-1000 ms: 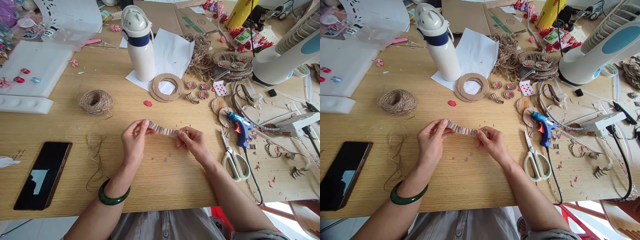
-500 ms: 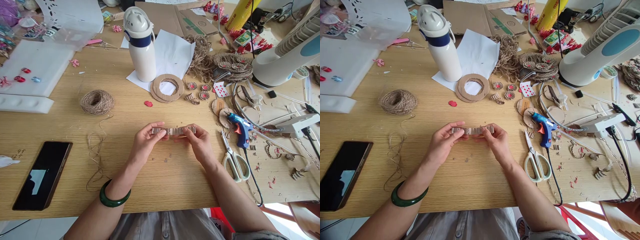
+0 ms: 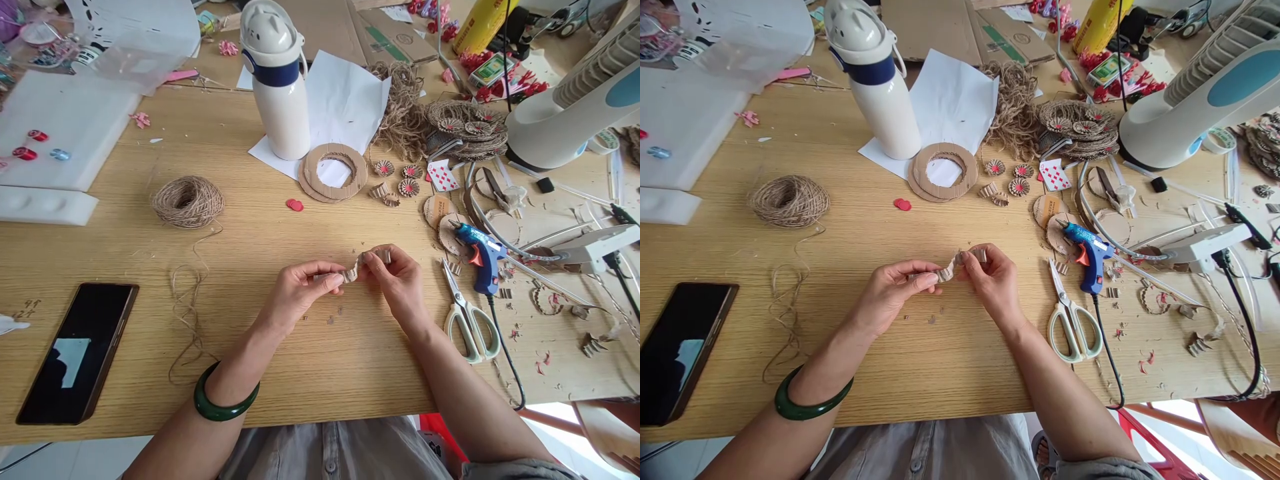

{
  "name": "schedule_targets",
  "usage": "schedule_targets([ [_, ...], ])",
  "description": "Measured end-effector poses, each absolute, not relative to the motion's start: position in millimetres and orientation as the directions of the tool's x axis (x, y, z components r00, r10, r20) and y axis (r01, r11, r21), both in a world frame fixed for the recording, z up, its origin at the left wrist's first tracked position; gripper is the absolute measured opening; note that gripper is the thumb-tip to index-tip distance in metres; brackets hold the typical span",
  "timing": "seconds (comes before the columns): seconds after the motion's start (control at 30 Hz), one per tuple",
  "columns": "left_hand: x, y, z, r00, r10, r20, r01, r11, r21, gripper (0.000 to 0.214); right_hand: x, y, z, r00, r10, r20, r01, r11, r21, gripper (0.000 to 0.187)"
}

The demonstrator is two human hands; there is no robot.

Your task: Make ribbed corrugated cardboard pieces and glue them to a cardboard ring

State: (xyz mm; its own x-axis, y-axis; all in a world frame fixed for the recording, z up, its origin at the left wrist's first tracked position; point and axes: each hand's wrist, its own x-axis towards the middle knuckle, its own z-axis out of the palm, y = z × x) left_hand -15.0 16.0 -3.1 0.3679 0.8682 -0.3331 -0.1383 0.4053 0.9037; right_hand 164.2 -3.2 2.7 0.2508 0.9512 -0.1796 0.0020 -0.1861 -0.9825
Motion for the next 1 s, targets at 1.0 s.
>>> schedule_targets([
  [1.0, -9.9, 14.0, -4.8, 0.276, 0.893, -0.355, -0.206, 0.416, 0.886, 0.017, 148.6, -18.4, -3.4, 0.09, 0.994, 0.056, 0.072, 0.05, -0.996, 0.014],
])
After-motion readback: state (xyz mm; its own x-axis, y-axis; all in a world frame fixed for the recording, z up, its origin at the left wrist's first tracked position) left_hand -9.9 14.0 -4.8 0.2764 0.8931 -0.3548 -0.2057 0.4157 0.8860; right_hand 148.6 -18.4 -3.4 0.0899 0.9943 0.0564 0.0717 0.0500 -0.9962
